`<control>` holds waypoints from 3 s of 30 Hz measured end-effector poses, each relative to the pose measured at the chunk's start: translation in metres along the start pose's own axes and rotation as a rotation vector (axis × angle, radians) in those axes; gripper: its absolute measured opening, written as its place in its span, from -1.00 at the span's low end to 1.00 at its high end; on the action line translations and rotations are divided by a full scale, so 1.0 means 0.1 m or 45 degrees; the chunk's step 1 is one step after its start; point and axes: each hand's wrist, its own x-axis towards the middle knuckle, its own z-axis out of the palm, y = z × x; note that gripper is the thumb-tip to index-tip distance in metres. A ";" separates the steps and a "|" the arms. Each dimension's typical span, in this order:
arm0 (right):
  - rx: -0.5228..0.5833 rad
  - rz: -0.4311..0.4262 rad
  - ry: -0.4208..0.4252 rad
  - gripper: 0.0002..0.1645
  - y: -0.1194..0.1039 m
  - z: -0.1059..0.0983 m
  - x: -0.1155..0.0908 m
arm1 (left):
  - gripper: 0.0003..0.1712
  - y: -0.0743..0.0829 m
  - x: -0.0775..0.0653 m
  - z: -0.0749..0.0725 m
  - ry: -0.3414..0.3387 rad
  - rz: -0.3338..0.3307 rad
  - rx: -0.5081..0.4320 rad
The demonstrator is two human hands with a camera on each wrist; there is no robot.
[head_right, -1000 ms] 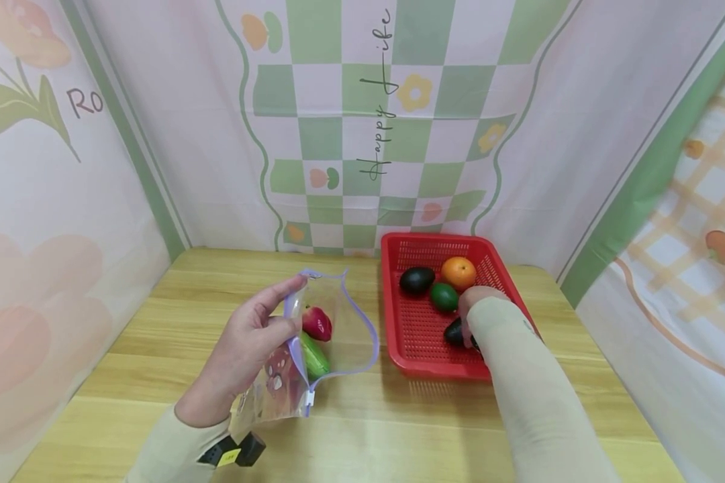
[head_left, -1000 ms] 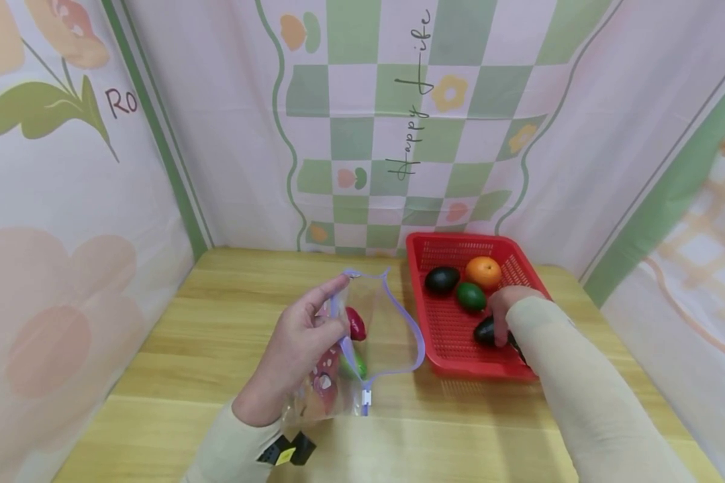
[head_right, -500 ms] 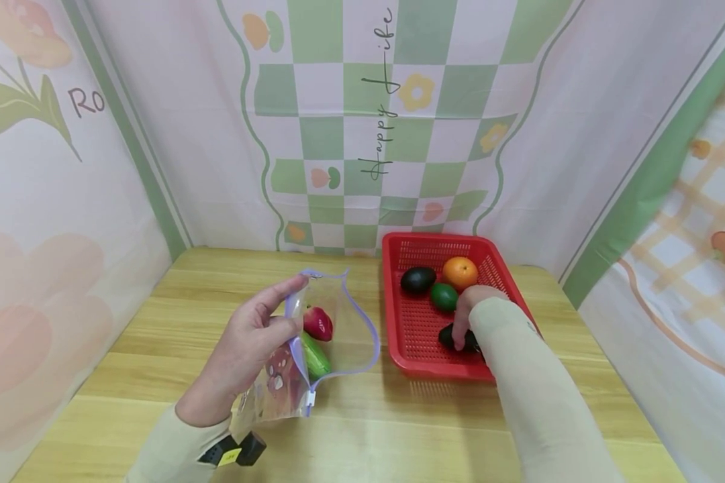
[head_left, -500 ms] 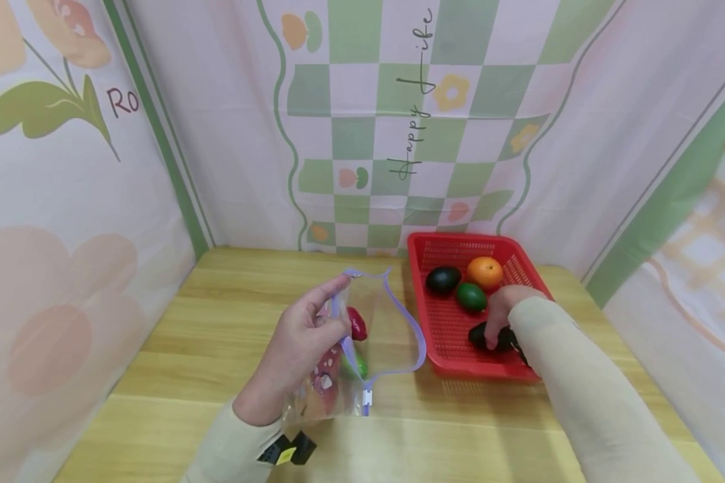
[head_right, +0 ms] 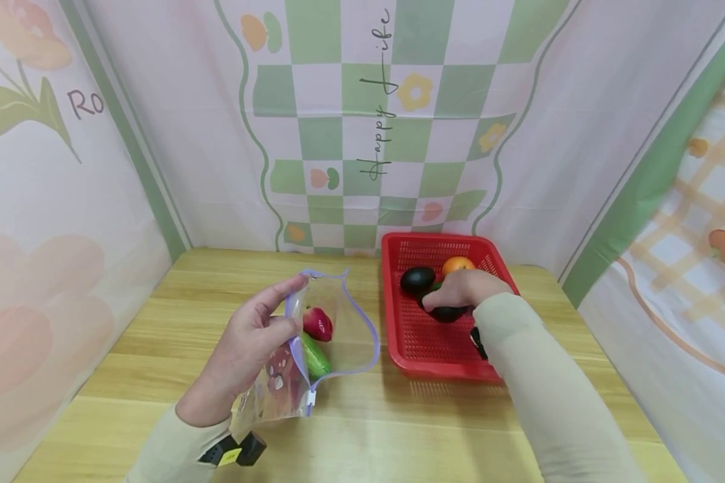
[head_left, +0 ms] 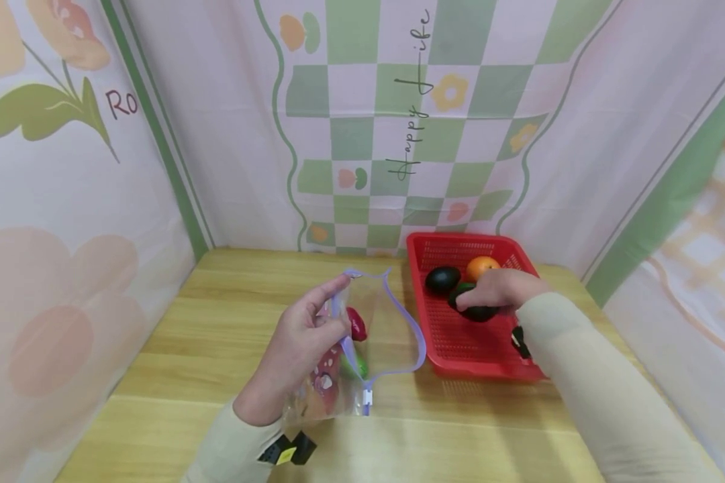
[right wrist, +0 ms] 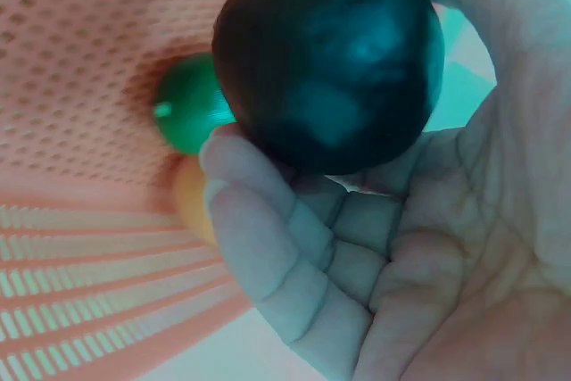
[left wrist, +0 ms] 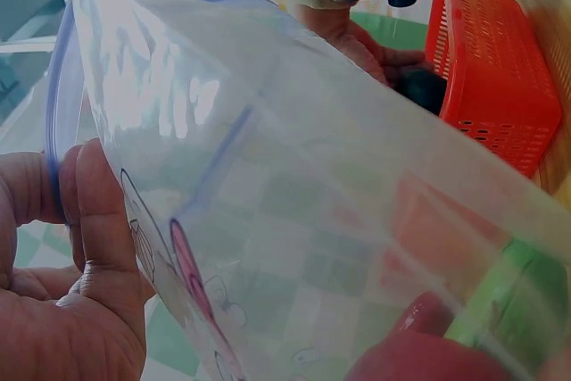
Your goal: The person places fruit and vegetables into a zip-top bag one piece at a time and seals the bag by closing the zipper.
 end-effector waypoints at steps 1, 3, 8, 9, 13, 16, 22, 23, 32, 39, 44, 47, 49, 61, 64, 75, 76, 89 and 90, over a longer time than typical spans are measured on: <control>0.001 -0.025 0.024 -0.31 -0.02 -0.02 -0.03 | -0.31 0.00 0.00 0.00 -0.001 0.000 -0.001; -0.026 -0.094 0.075 -0.33 -0.06 -0.06 -0.08 | -0.30 0.00 0.00 0.01 -0.001 0.002 0.000; -0.079 -0.289 0.242 -0.32 -0.14 -0.16 -0.26 | -0.29 0.00 0.00 0.01 0.000 -0.001 -0.006; -0.090 -0.321 0.281 -0.31 -0.16 -0.18 -0.30 | -0.29 0.00 0.00 0.02 0.001 -0.003 -0.007; -0.116 -0.415 0.423 -0.30 -0.29 -0.24 -0.53 | -0.29 0.00 0.00 0.02 0.001 -0.004 -0.017; -0.131 -0.471 0.498 -0.31 -0.42 -0.26 -0.75 | -0.28 0.00 0.01 0.03 0.002 -0.004 -0.030; -0.190 -0.575 0.617 -0.32 -0.70 -0.22 -1.17 | -0.28 0.00 0.01 0.04 0.002 0.010 -0.035; -0.200 -0.591 0.635 -0.33 -0.74 -0.20 -1.23 | -0.28 0.00 0.00 0.04 0.001 0.014 -0.032; -0.249 -0.770 0.729 -0.47 -1.03 0.03 -1.64 | -0.32 0.00 0.00 0.05 0.009 0.029 0.003; -0.359 -0.788 0.809 -0.41 -1.14 0.19 -1.68 | -0.35 0.01 0.01 0.06 0.011 0.016 0.018; -0.443 -0.719 0.847 -0.36 -1.19 0.28 -1.63 | -0.34 0.01 0.01 0.07 0.017 0.003 0.021; -0.490 -0.708 0.892 -0.35 -1.22 0.35 -1.59 | -0.33 0.01 0.01 0.08 0.017 -0.002 0.007; -0.519 -0.717 0.952 -0.34 -1.24 0.41 -1.57 | -0.33 0.00 0.01 0.08 0.011 0.000 -0.005; -0.548 -0.780 1.367 -0.37 -1.39 0.69 -1.42 | -0.35 0.01 0.02 0.09 -0.005 0.037 -0.021; -0.555 -0.778 1.449 -0.36 -1.42 0.74 -1.39 | -0.34 0.00 0.02 0.09 -0.007 0.035 -0.018; -0.601 -0.779 1.551 -0.60 -1.47 0.84 -1.29 | -0.37 -0.03 0.01 0.10 -0.009 -0.010 -0.029; -0.605 -0.781 1.557 -0.62 -1.47 0.84 -1.29 | -0.38 -0.03 0.01 0.11 -0.002 -0.022 -0.019; -0.662 -0.733 1.415 -0.59 -1.43 0.77 -1.31 | -0.38 -0.04 0.01 0.10 0.012 -0.032 0.013; -0.660 -0.729 1.386 -0.59 -1.42 0.76 -1.32 | -0.38 -0.04 0.01 0.09 0.012 -0.027 0.018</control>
